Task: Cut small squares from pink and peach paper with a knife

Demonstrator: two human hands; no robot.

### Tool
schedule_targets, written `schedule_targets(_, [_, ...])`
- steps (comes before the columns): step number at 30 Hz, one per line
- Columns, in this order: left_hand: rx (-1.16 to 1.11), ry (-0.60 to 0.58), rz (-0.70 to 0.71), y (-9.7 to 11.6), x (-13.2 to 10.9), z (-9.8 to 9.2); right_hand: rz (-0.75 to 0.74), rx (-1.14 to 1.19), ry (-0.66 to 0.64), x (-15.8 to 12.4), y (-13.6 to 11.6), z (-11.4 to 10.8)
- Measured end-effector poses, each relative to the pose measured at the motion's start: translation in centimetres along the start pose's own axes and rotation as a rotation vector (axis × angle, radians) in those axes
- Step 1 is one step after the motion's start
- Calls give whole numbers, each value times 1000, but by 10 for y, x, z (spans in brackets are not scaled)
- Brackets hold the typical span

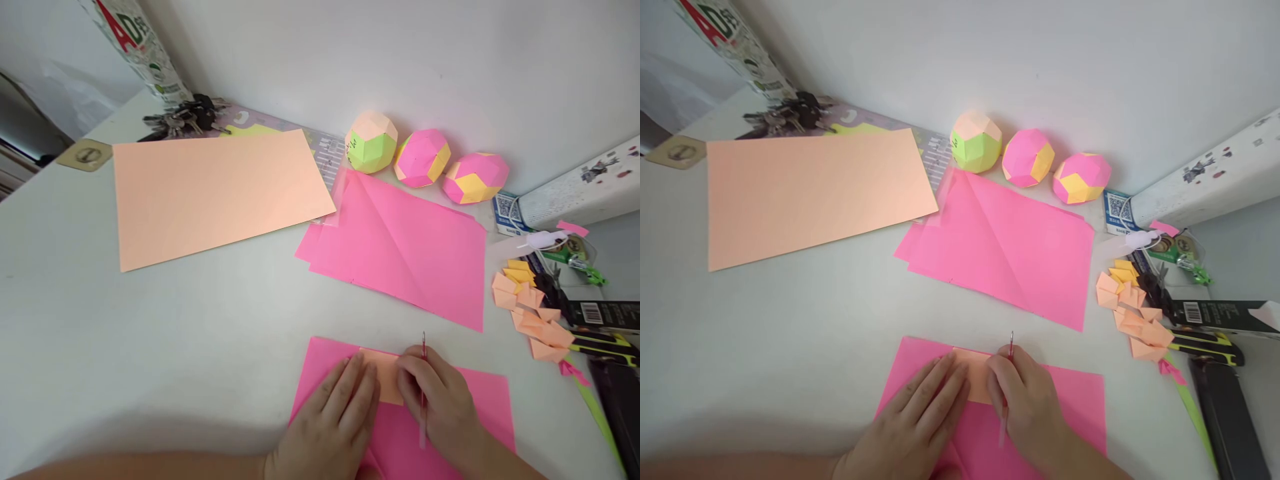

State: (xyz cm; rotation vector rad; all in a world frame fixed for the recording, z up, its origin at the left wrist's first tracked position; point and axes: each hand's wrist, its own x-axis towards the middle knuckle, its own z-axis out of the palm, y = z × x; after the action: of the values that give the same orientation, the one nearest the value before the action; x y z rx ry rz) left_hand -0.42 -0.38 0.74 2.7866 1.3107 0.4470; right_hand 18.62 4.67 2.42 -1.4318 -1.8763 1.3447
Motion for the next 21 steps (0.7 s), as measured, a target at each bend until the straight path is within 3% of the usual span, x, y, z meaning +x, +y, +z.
schedule_targets(8, [81,4,9,1,2,-1,-270,-293,17,0,9,-2])
schedule_targets(10, [88,1,1,1,2,-1,-265,-288,12,0,9,-1])
schedule_targets(16, [55,-35,32,-1,3,-3,-58,-96,-27,-2,5,-1])
schedule_targets(21, [22,-57,90,-3,1,-2,-182,-234,-18,0,4,-2])
